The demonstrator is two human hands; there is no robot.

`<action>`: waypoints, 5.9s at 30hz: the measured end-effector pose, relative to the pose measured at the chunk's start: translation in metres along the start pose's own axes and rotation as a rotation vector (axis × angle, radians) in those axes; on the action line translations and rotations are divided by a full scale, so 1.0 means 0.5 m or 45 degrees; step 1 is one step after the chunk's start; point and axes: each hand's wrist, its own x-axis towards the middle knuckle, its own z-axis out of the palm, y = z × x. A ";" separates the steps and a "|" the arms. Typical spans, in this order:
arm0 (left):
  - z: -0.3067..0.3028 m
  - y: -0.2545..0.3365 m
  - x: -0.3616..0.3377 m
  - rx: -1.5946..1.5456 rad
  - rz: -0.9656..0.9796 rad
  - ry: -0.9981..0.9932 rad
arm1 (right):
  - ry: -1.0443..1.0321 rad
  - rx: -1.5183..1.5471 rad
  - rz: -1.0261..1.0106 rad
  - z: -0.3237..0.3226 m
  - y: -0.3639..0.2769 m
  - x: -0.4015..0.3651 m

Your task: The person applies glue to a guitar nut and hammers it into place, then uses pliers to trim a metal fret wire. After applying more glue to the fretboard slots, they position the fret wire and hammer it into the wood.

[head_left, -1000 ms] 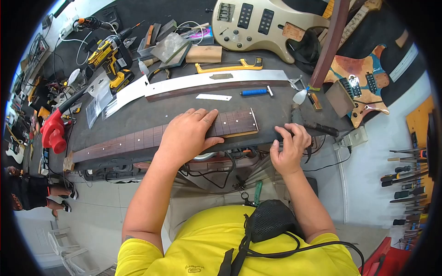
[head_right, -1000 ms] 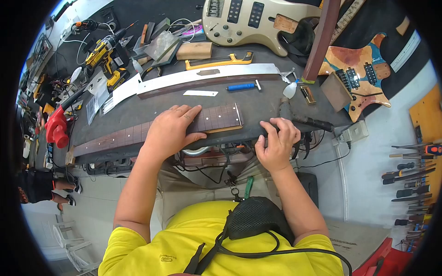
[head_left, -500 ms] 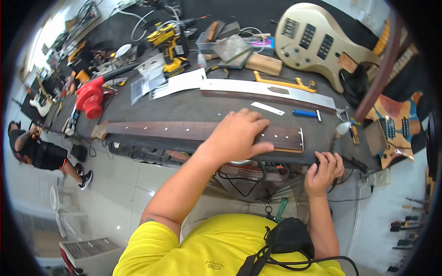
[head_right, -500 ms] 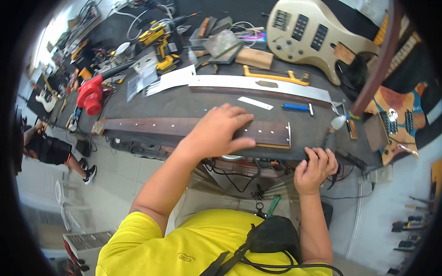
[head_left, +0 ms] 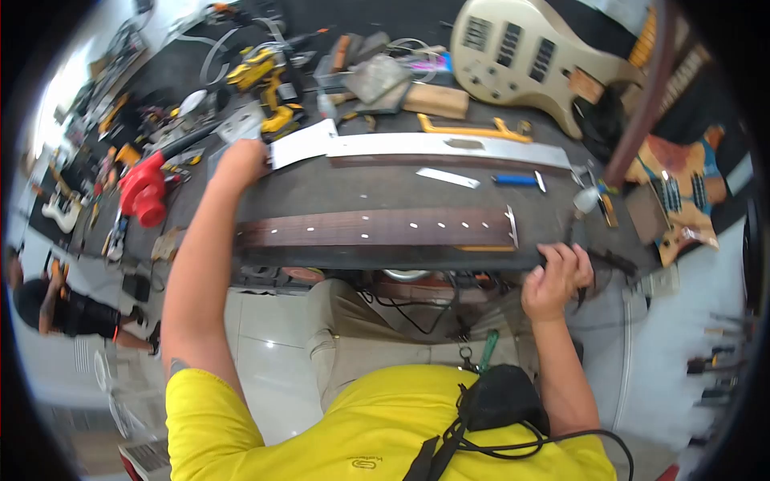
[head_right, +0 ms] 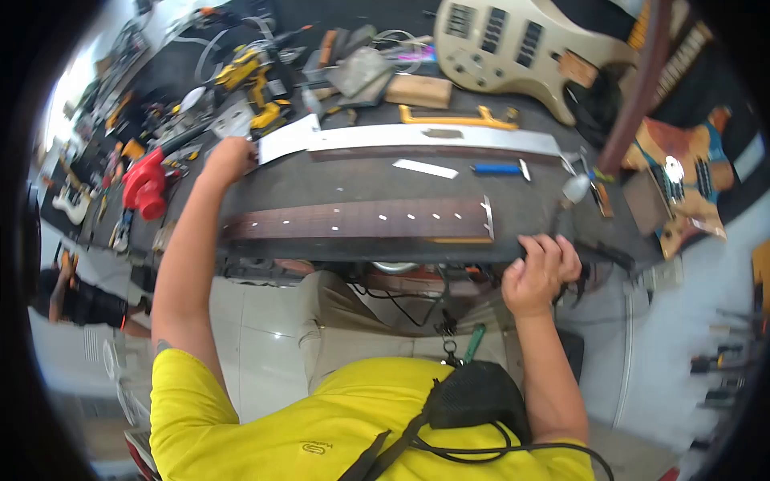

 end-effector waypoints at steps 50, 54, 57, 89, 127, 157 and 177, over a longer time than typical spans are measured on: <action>-0.043 -0.025 -0.019 -1.118 -0.046 0.927 | 0.055 0.155 0.123 -0.043 -0.023 -0.001; -0.183 0.215 -0.215 -1.478 0.198 1.008 | 0.037 0.125 0.128 -0.042 -0.025 0.000; -0.091 0.330 -0.138 -2.225 0.295 0.818 | 0.008 0.099 0.122 -0.048 -0.029 0.002; -0.118 0.428 -0.065 -1.238 0.616 0.921 | 0.059 0.101 0.198 -0.032 -0.036 -0.002; 0.033 0.475 -0.279 -1.028 0.598 1.377 | 0.029 -0.027 0.049 0.011 -0.022 -0.001; 0.039 0.477 -0.284 -0.950 0.569 1.309 | 0.040 -0.075 0.048 0.022 -0.019 -0.008; 0.035 0.476 -0.286 -0.934 0.561 1.335 | 0.087 -0.068 0.025 0.022 -0.017 -0.007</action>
